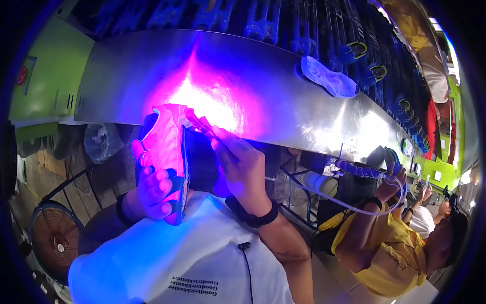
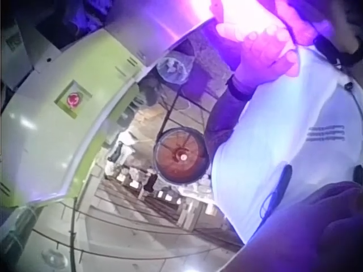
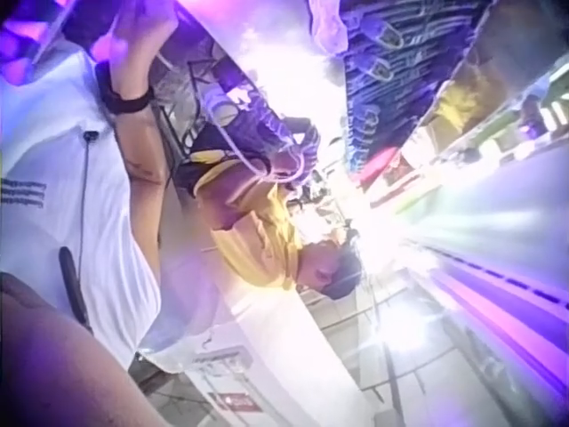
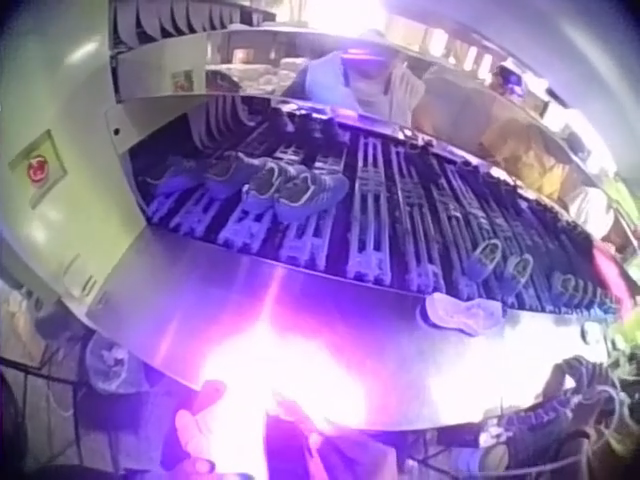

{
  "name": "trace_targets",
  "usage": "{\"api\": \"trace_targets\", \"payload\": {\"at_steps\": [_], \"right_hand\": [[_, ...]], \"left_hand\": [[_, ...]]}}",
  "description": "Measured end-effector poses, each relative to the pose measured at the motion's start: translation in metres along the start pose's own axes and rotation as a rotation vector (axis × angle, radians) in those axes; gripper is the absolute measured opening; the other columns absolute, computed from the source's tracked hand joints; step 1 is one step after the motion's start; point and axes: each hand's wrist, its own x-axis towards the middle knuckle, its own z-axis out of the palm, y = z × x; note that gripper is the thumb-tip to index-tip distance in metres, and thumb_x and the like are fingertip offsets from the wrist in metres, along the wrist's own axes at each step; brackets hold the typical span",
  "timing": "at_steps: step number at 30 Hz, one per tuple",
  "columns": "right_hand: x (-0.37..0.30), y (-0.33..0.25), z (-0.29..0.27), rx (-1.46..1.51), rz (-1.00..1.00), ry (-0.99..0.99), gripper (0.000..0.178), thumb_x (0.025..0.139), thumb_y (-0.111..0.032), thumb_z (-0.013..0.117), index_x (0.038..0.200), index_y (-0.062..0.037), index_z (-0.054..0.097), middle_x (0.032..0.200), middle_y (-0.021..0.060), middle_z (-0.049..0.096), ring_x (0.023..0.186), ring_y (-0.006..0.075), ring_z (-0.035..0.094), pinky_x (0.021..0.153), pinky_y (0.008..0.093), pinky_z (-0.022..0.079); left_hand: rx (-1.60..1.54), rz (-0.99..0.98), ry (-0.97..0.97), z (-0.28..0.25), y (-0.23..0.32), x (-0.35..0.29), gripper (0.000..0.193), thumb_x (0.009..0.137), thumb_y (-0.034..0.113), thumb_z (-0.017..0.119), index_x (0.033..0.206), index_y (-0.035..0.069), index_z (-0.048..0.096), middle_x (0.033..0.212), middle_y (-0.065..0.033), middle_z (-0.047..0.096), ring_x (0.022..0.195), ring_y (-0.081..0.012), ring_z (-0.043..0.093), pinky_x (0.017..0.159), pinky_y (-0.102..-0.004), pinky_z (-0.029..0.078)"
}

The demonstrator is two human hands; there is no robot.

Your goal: Applying UV treatment or adhesive activation to shoe uppers and soles along a factory conveyor belt.

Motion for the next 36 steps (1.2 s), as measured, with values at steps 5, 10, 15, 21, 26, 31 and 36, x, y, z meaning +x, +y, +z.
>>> {"api": "trace_targets", "payload": {"at_steps": [5, 10, 15, 21, 26, 31, 36], "right_hand": [[-0.018, 0.008, -0.014, 0.104, -0.049, -0.072, 0.033, 0.095, -0.011, 0.073, 0.127, -0.0044, 0.07, 0.094, 0.0065, 0.073, 0.078, 0.0072, 0.062, 0.069, 0.0243, 0.05], [-0.034, -0.001, -0.029, 0.109, -0.065, -0.096, 0.034, 0.092, -0.007, 0.074, 0.126, -0.0048, 0.071, 0.103, 0.01, 0.075, 0.089, 0.0104, 0.065, 0.081, 0.0265, 0.052], [-0.045, -0.02, -0.046, -0.005, -0.065, -0.118, 0.033, 0.092, -0.007, 0.074, 0.124, -0.0037, 0.071, 0.102, 0.0112, 0.075, 0.088, 0.0128, 0.067, 0.081, 0.0283, 0.052], [-0.055, -0.038, -0.057, -0.088, -0.07, -0.096, 0.033, 0.092, -0.009, 0.074, 0.124, -0.004, 0.071, 0.105, 0.014, 0.075, 0.088, 0.0161, 0.07, 0.079, 0.0282, 0.053], [-0.061, -0.048, -0.058, -0.037, -0.122, -0.054, 0.034, 0.09, -0.006, 0.075, 0.123, -0.0011, 0.071, 0.107, 0.0157, 0.075, 0.09, 0.0178, 0.071, 0.081, 0.0294, 0.053], [-0.059, -0.055, -0.059, -0.071, -0.242, 0.008, 0.036, 0.087, -0.001, 0.075, 0.122, 0.001, 0.071, 0.107, 0.0173, 0.074, 0.092, 0.0224, 0.071, 0.082, 0.031, 0.054], [-0.047, -0.054, -0.062, -0.193, -0.505, 0.155, 0.04, 0.083, 0.009, 0.073, 0.122, 0.0013, 0.07, 0.105, 0.0187, 0.073, 0.088, 0.0268, 0.07, 0.081, 0.0338, 0.054]], "left_hand": [[0.011, 0.005, -0.003, 0.003, 0.0, -0.003, 0.059, 0.099, 0.023, 0.06, 0.151, 0.016, 0.033, 0.146, -0.0171, 0.051, 0.131, -0.0353, 0.056, 0.12, -0.0601, 0.026], [0.052, 0.008, 0.077, 0.005, -0.001, 0.015, 0.048, 0.101, 0.013, 0.055, 0.143, 0.005, 0.035, 0.139, -0.0317, 0.05, 0.124, -0.045, 0.058, 0.114, -0.0663, 0.032], [0.105, -0.065, -0.029, -0.007, 0.004, 0.04, 0.045, 0.098, 0.009, 0.054, 0.137, -0.003, 0.036, 0.131, -0.0379, 0.048, 0.115, -0.0484, 0.059, 0.108, -0.0692, 0.035], [0.148, -0.107, -0.048, -0.006, 0.005, 0.064, 0.075, 0.092, 0.015, 0.065, 0.148, -0.01, 0.022, 0.142, -0.0457, 0.035, 0.13, -0.0573, 0.046, 0.108, -0.0696, 0.034], [0.168, -0.215, 0.008, -0.003, 0.01, 0.091, 0.093, 0.091, 0.021, 0.074, 0.153, -0.015, 0.014, 0.149, -0.0483, 0.025, 0.134, -0.062, 0.041, 0.111, -0.0687, 0.033], [0.086, -0.355, 0.028, -0.012, 0.007, 0.12, 0.095, 0.085, 0.014, 0.075, 0.153, -0.016, 0.016, 0.154, -0.0451, 0.022, 0.139, -0.0574, 0.039, 0.11, -0.0644, 0.032], [0.017, -0.369, 0.022, -0.011, -0.004, 0.138, 0.096, 0.084, 0.02, 0.075, 0.154, -0.014, 0.019, 0.158, -0.0421, 0.019, 0.14, -0.0541, 0.038, 0.112, -0.0592, 0.029]]}}
